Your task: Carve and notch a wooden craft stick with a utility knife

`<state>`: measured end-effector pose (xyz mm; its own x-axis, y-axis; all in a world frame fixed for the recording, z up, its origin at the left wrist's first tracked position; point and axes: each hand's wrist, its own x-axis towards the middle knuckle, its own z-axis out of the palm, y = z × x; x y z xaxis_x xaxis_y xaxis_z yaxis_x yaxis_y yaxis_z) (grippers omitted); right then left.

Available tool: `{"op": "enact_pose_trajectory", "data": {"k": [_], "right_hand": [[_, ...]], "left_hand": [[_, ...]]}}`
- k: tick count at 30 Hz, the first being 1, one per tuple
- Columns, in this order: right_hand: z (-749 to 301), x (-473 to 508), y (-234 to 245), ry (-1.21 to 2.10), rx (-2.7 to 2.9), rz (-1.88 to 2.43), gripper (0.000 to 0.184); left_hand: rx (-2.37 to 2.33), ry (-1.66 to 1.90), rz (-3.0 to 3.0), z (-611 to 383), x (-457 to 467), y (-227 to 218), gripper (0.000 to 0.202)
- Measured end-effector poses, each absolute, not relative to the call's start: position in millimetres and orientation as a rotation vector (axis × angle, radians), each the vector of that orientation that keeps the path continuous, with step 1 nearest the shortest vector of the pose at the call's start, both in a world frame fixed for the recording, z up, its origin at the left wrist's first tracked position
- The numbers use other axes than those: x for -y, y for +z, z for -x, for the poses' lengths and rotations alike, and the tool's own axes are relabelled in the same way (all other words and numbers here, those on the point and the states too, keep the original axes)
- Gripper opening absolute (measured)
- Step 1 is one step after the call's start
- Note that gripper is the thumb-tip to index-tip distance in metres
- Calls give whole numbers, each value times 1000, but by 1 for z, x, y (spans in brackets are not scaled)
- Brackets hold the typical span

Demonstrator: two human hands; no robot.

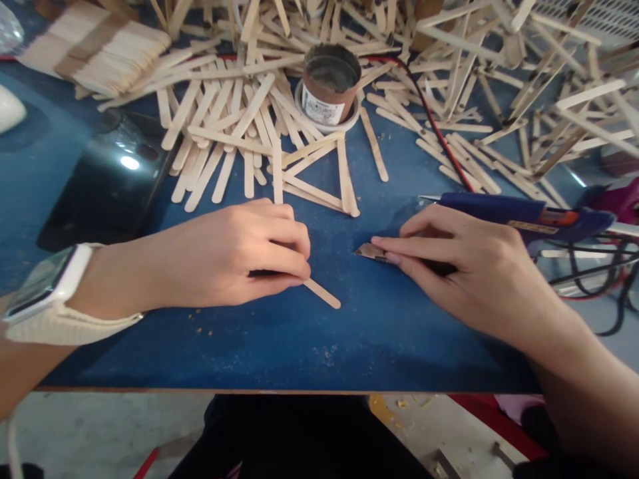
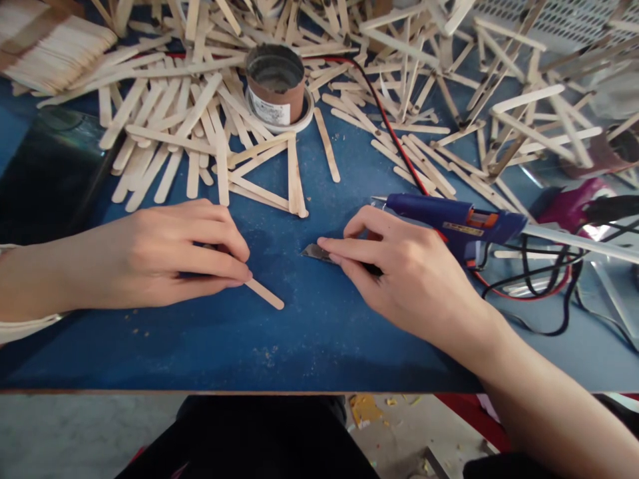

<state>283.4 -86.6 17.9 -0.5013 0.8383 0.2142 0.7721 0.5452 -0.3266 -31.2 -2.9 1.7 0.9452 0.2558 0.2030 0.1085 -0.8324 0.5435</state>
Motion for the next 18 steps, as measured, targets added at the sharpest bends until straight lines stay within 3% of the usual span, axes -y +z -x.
{"op": "enact_pose_trajectory", "data": {"k": [18], "right_hand": [[-289,81,18,702,2372,1252,23]], "left_hand": [[-251,363,-2547,30,2,2,17]]}}
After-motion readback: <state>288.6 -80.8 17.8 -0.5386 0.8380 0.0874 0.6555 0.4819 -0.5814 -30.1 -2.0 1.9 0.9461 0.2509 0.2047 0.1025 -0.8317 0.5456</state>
